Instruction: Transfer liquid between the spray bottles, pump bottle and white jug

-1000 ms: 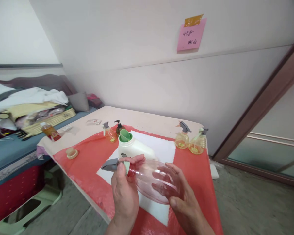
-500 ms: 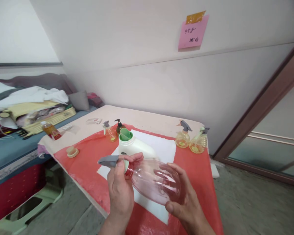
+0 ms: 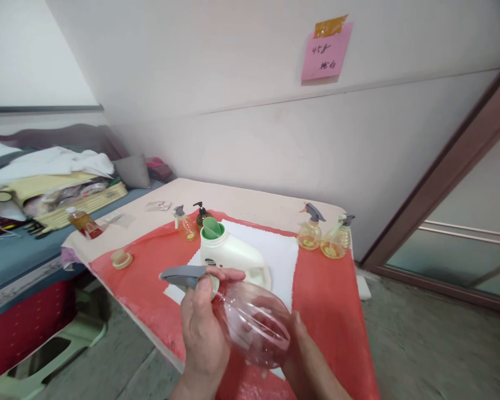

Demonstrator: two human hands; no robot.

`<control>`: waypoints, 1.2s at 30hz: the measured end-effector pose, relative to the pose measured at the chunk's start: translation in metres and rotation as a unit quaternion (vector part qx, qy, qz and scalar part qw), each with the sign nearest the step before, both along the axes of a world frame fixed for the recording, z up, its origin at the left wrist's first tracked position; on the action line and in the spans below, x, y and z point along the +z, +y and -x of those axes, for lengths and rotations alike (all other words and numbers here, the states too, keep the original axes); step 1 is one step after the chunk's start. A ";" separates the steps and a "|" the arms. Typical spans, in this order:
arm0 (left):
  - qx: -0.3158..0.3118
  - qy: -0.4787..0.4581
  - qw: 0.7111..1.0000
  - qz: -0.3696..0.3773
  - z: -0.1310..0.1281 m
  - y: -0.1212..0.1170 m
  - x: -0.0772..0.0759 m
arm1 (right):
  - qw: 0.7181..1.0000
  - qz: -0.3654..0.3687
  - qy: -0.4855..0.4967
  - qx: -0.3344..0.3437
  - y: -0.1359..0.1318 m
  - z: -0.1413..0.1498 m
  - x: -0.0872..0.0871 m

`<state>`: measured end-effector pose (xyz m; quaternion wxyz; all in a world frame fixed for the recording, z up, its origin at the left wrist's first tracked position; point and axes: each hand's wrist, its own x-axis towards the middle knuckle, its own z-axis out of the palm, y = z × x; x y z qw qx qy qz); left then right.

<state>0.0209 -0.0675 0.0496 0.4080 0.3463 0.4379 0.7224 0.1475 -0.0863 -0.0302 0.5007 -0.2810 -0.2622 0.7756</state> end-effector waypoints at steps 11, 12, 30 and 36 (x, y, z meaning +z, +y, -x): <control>0.003 -0.030 0.999 0.011 0.004 0.001 0.014 | 0.997 -0.055 0.027 0.051 -0.003 0.005 -0.008; 0.017 -0.022 1.000 0.003 0.004 0.000 0.014 | 0.996 -0.054 0.029 0.060 -0.001 0.005 -0.012; 0.022 -0.053 0.997 0.056 0.009 -0.002 0.024 | 0.993 -0.115 -0.009 -0.004 0.000 0.004 0.003; 0.035 -0.050 0.997 0.055 0.011 -0.003 0.023 | 0.995 -0.093 -0.018 0.018 -0.001 0.004 0.009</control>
